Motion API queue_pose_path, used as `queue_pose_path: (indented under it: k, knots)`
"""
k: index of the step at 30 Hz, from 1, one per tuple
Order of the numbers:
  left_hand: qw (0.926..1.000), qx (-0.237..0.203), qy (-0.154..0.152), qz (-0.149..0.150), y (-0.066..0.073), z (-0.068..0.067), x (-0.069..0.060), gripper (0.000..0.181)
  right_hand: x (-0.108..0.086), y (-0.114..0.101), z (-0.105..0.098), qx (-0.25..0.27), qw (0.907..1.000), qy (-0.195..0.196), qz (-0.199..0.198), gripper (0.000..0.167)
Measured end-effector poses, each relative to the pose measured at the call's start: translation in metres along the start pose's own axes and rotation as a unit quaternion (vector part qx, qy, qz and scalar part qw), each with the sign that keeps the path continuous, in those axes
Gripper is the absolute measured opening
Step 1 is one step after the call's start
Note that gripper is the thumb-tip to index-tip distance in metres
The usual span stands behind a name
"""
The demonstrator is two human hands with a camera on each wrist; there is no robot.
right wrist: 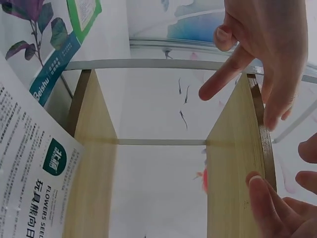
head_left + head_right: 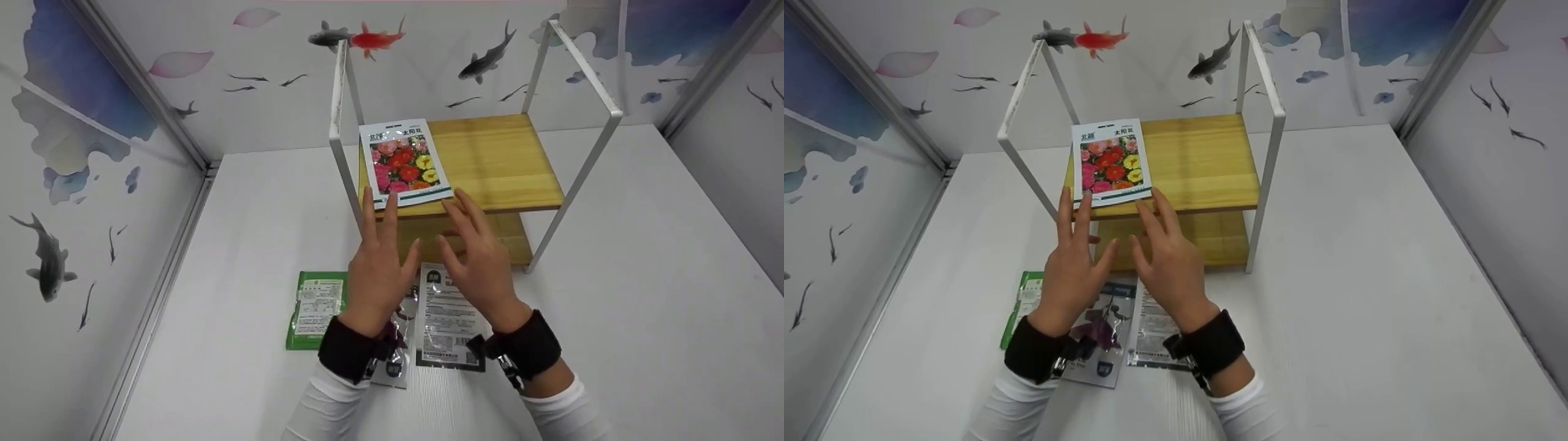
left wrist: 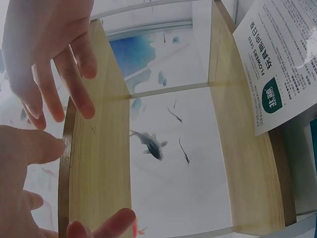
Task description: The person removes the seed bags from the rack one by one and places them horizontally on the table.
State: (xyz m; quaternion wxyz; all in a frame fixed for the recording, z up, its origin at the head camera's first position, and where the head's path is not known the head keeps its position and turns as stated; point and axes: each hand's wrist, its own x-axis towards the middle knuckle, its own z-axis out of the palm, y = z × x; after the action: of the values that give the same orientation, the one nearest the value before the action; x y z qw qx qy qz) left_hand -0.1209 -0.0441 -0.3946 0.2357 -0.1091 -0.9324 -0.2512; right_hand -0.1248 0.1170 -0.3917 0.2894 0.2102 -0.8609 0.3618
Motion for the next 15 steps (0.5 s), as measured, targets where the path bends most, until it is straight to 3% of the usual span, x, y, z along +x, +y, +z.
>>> queue_pose_path:
  k: [4,8,15]
  knots:
    - [0.9999,0.014,-0.006,0.004,0.000,0.001,0.005,0.075,0.009,0.000,0.000,-0.023,0.9992,-0.032,-0.005,0.060]
    - [0.9996,0.018,-0.018,-0.010,0.001,0.000,0.011,0.077,0.019,0.000,0.003,-0.031,0.9961,-0.081,-0.013,0.067]
    - [0.9988,-0.007,-0.028,-0.040,0.003,-0.001,0.017,0.080,0.031,0.001,0.010,-0.055,0.9904,-0.123,0.030,0.072]
